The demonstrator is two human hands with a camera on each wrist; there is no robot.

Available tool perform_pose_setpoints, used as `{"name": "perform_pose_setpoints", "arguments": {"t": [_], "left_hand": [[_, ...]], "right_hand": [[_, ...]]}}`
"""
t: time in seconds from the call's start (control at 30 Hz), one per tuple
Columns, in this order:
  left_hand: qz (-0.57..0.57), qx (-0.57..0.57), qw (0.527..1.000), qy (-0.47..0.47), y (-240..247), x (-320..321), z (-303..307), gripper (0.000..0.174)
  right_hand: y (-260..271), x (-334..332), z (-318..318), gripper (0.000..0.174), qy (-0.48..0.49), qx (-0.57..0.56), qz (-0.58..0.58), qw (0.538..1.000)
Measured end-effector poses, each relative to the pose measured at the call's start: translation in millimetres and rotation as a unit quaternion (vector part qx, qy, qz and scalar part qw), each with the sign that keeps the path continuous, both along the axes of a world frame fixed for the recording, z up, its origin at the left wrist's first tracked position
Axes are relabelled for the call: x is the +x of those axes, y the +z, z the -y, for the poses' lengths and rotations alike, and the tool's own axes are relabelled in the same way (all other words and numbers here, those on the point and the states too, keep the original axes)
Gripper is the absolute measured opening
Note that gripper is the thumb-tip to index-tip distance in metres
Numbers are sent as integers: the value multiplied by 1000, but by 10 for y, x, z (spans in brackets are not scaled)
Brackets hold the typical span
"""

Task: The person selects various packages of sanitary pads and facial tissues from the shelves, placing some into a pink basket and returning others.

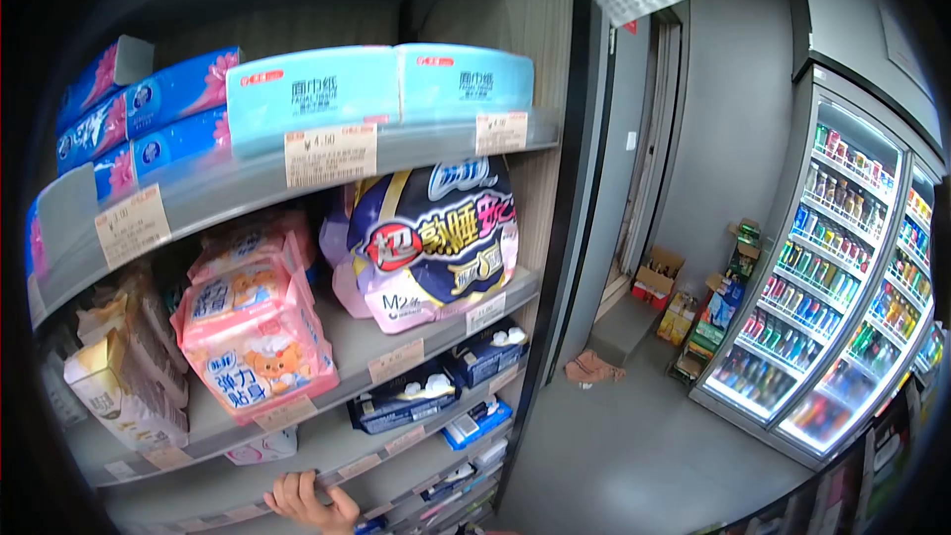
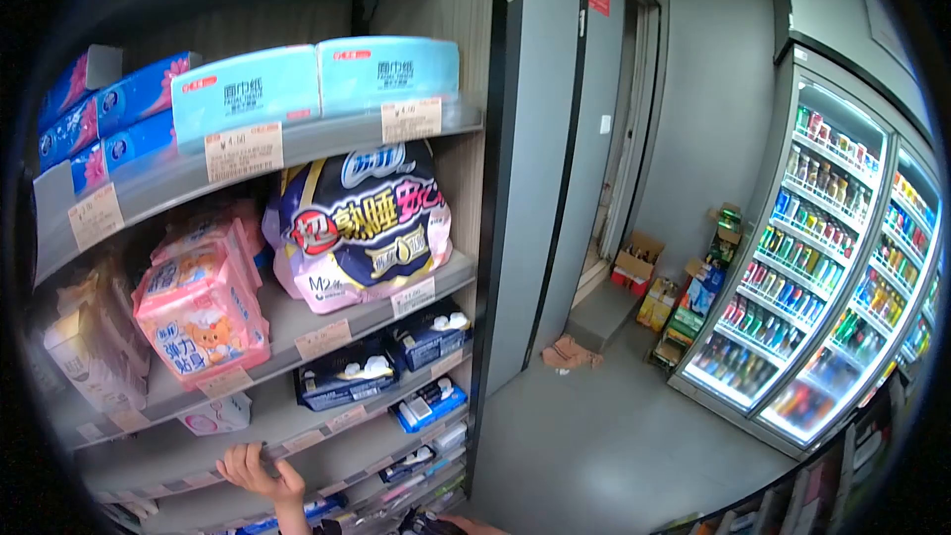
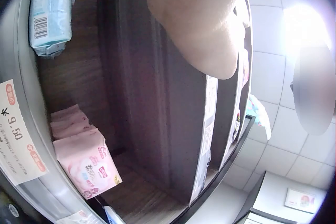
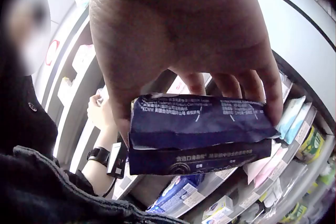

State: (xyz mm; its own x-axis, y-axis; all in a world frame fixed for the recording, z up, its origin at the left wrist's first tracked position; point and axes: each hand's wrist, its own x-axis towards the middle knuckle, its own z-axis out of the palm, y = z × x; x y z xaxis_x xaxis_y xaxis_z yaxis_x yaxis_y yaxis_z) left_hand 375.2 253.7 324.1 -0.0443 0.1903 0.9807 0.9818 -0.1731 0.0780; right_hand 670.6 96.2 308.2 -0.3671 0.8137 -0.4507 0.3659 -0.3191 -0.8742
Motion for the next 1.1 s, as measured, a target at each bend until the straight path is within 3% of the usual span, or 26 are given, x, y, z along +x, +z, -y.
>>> {"name": "perform_pose_setpoints", "arguments": {"t": [0.3, 0.43, 0.47, 0.6, 0.67, 0.7, 0.8, 0.93, 1.1], "left_hand": [[24, -28, 999, -1, 162, 93, 96, 34], [50, -53, 995, -66, 265, 136, 190, 33], [62, -54, 994, -73, 292, 164, 197, 32], [99, -93, 990, -38, 493, 328, 295, 34], [145, -124, 972, -136, 647, 433, 336, 33], [148, -124, 971, -138, 721, 517, 332, 33], [84, -194, 953, -216, 960, 811, 312, 43], [36, -289, 937, -195, 1085, 1016, 203, 58], [99, -299, 908, -278, 1211, 1085, 316, 51]], "right_hand": [[-135, 32, 32, 83, -36, 73, -27, 996], [-219, 88, 53, 84, -22, 110, -23, 993], [-128, 67, 75, 70, -32, 151, -3, 988], [-307, 147, 10, 84, 10, 101, -5, 995], [-338, 148, 33, 83, 8, 153, -15, 988], [-371, 148, 27, 83, 7, 153, -11, 988], [-386, 136, 39, 83, 11, 164, -3, 986], [-432, 147, 94, 80, -4, 181, 5, 983], [-479, 179, 119, 77, -35, 189, 30, 981]]}}
